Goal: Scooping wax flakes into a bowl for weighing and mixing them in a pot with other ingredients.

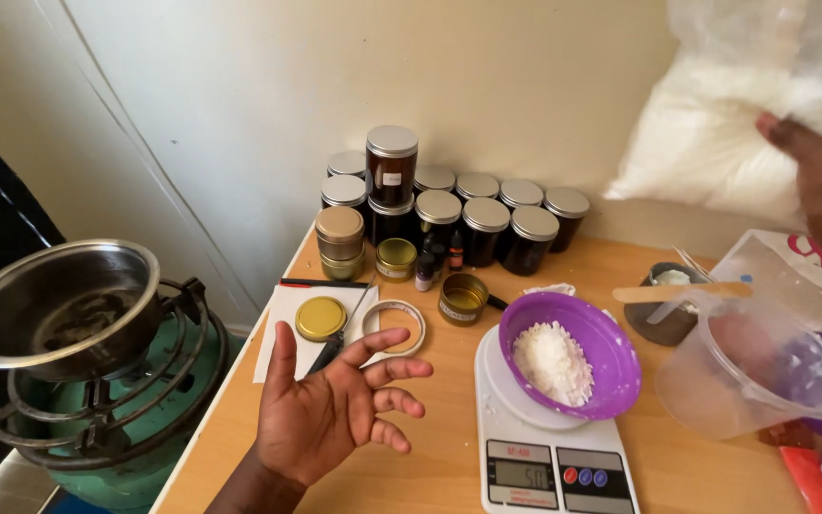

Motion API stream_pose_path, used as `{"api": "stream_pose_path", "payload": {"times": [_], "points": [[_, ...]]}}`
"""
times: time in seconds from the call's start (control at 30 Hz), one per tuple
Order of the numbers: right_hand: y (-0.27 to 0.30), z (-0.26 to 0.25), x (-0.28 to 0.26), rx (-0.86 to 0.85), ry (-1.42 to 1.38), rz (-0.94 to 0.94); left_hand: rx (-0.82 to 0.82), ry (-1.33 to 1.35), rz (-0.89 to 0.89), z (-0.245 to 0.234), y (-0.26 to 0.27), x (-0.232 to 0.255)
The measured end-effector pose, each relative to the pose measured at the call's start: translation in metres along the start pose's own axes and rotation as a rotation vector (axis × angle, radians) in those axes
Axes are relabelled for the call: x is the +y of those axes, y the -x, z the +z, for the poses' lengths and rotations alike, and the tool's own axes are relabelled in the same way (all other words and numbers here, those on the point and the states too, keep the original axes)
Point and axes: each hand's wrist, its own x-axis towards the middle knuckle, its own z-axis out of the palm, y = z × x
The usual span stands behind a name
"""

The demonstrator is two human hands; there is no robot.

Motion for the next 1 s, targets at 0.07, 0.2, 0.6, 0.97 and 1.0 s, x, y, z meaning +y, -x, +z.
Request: {"api": "stream_pose_path", "payload": {"times": [0.07,0.2,0.6,0.97,1.0], "points": [[-0.015,-0.001,0.056,-0.043,-0.079,-0.340,0.024,0.000,-0.005,-0.002,0.000,-0.002],[-0.031,0.002,0.135,-0.001,0.124,-0.127,0.011,-0.031,0.005,-0.016,-0.004,-0.003],[-0.030,0.041,0.203,-0.077,0.231,-0.139,0.111,0.030,0.033,-0.022,-0.004,-0.012],[-0.007,0.052,0.187,-0.251,0.089,0.169,0.171,0.093,0.055,-0.016,0.000,-0.014],[-0.006,0.051,0.184,-0.262,0.059,0.212,0.181,0.108,0.056,-0.014,0.001,-0.014]]}}
